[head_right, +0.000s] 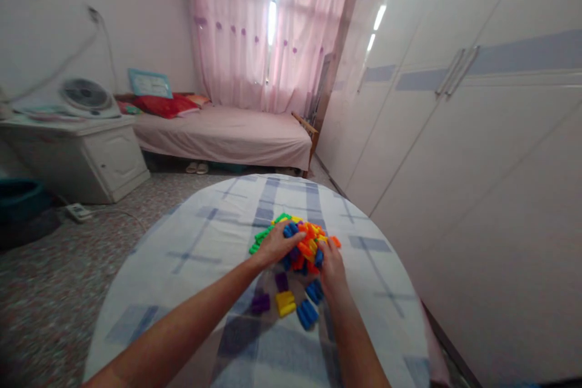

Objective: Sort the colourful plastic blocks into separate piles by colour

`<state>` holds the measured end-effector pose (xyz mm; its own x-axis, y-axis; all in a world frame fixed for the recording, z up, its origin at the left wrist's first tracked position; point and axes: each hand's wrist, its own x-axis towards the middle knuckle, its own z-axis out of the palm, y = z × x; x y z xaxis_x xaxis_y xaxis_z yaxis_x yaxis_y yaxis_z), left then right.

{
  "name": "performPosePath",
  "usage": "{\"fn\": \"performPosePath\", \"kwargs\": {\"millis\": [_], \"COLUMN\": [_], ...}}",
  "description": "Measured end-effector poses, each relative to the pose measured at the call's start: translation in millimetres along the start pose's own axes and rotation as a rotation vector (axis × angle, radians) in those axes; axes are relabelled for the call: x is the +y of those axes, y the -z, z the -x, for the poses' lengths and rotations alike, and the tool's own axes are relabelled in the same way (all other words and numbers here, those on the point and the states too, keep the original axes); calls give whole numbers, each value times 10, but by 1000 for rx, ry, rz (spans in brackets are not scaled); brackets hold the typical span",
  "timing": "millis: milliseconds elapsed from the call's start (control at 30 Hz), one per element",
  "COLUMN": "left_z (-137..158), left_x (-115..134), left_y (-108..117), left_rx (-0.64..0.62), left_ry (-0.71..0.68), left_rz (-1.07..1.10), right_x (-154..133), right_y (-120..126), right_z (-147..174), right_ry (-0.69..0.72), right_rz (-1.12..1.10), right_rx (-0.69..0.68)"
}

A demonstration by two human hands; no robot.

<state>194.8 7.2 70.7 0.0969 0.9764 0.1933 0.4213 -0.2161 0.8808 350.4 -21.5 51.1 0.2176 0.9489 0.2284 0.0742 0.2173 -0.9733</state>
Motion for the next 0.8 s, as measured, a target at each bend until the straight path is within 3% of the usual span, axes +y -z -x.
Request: {"fn": "performPosePath", "kwargs": {"millis": [100,200,333,467,600,700,800], "left_z": [-201,-327,-327,-129,123,242,291], "left_x": [24,20,-158,-667,-1202,-1330,-1239], "left_y": [10,5,139,488,753,699,493], "left_rx": [64,96,73,77,-128,-199,-179], "left_ry": [57,49,-97,-218,-219,-257,-313], "left_rz": [-24,-18,-34,-143,-235,-270,-278], "right_x": [-180,-227,-18,375,668,721,680], "right_y": [-34,-23,123,393,510,407,224], "right_z": [5,-3,-159,-419,-583,-580,-485], "right_ry": [-211,-261,-129,107,53,19,31], "right_rz": [-139,-186,62,461,634,710,800], "right_rx": [-77,-133,13,132,93,-18,-97]}}
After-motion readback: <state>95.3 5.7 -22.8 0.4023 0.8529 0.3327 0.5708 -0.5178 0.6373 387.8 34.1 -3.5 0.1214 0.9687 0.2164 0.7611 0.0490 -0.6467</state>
